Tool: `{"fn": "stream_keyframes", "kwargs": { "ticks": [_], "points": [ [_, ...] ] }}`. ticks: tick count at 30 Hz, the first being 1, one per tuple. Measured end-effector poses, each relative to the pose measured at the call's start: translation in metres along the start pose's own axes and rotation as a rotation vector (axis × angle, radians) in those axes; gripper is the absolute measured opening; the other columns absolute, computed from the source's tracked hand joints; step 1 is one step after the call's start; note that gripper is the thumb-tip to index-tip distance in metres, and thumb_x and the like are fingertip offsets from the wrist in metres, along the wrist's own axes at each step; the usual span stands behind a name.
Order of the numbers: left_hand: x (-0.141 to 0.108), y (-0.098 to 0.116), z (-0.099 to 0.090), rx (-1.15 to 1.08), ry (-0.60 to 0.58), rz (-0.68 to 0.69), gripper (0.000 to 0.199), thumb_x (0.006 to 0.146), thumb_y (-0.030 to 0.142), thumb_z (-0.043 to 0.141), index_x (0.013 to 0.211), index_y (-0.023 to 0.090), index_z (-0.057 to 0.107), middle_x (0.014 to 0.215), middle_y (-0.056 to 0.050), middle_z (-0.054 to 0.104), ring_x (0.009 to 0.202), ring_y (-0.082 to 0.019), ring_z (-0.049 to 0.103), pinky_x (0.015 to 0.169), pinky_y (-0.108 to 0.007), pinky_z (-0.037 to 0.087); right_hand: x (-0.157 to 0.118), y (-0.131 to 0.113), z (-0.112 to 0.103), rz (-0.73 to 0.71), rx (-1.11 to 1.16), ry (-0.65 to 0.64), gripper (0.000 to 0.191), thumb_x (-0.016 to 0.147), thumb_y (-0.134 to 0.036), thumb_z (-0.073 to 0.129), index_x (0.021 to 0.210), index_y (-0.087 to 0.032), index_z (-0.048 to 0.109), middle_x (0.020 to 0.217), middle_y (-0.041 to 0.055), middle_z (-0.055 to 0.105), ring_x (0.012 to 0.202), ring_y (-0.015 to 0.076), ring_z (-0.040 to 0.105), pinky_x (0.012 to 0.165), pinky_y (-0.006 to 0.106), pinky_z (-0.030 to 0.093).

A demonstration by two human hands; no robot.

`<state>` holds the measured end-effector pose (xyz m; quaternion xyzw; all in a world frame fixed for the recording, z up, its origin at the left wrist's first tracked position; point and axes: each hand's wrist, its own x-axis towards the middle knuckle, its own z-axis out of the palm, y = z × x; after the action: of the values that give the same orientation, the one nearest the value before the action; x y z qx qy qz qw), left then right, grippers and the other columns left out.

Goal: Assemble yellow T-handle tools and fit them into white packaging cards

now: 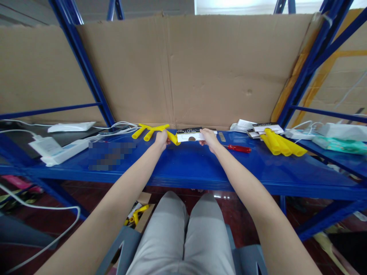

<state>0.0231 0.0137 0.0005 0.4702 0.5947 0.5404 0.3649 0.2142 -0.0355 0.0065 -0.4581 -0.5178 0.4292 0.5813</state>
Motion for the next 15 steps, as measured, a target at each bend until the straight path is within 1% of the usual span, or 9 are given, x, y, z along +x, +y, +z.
{"fn": "stream_keyframes", "kwargs": {
  "ticks": [1, 2, 9, 12, 15],
  "points": [
    [-0.0010, 0.0014, -0.0001, -0.048, 0.045, -0.062, 0.033, 0.095, 0.029, 0.033, 0.108, 0.008, 0.055, 0.067, -0.007, 0.059, 0.052, -0.015, 0.058, 0.045, -0.024, 0.041, 0.0000, 0.0002, 0.0003, 0.001, -0.001, -0.005, 0.022, 0.086, -0.019, 0.049, 0.064, -0.020, 0.046, 0.043, -0.0046, 0.048, 0.033, 0.0095, 0.042, 0.032, 0.020, 0.032],
    [-0.0022, 0.0029, -0.0002, -0.075, 0.070, -0.093, 0.032, 0.095, 0.027, 0.033, 0.108, 0.008, 0.055, 0.066, -0.007, 0.058, 0.052, -0.015, 0.057, 0.045, -0.024, 0.041, 0.0001, 0.0005, 0.0006, 0.002, -0.003, -0.007, 0.022, 0.085, -0.019, 0.049, 0.064, -0.020, 0.046, 0.044, -0.0045, 0.048, 0.033, 0.0095, 0.042, 0.032, 0.020, 0.032],
    [-0.0048, 0.0082, -0.0034, -0.220, 0.172, -0.120, 0.026, 0.095, 0.023, 0.036, 0.109, 0.009, 0.053, 0.074, -0.006, 0.058, 0.053, -0.012, 0.055, 0.043, -0.021, 0.039, -0.0009, 0.0003, 0.0021, 0.011, -0.023, -0.032, 0.024, 0.088, -0.014, 0.043, 0.064, -0.018, 0.047, 0.043, -0.0043, 0.049, 0.030, 0.0085, 0.041, 0.031, 0.020, 0.031],
    [-0.0020, 0.0071, -0.0030, -0.269, 0.243, -0.113, 0.026, 0.095, 0.025, 0.036, 0.111, 0.010, 0.050, 0.080, -0.006, 0.056, 0.055, -0.012, 0.055, 0.041, -0.020, 0.038, -0.0020, -0.0004, 0.0025, 0.017, -0.037, -0.043, 0.025, 0.089, -0.013, 0.042, 0.064, -0.018, 0.046, 0.042, -0.0047, 0.048, 0.029, 0.0081, 0.039, 0.031, 0.019, 0.030],
    [0.0032, 0.0039, -0.0022, -0.381, 0.312, -0.103, 0.024, 0.096, 0.027, 0.037, 0.110, 0.010, 0.048, 0.084, -0.008, 0.055, 0.060, -0.013, 0.056, 0.040, -0.020, 0.036, -0.0023, -0.0009, 0.0024, 0.025, -0.041, -0.036, 0.026, 0.089, -0.013, 0.041, 0.064, -0.018, 0.046, 0.042, -0.0046, 0.048, 0.029, 0.0081, 0.039, 0.030, 0.019, 0.031]
  ]
}}
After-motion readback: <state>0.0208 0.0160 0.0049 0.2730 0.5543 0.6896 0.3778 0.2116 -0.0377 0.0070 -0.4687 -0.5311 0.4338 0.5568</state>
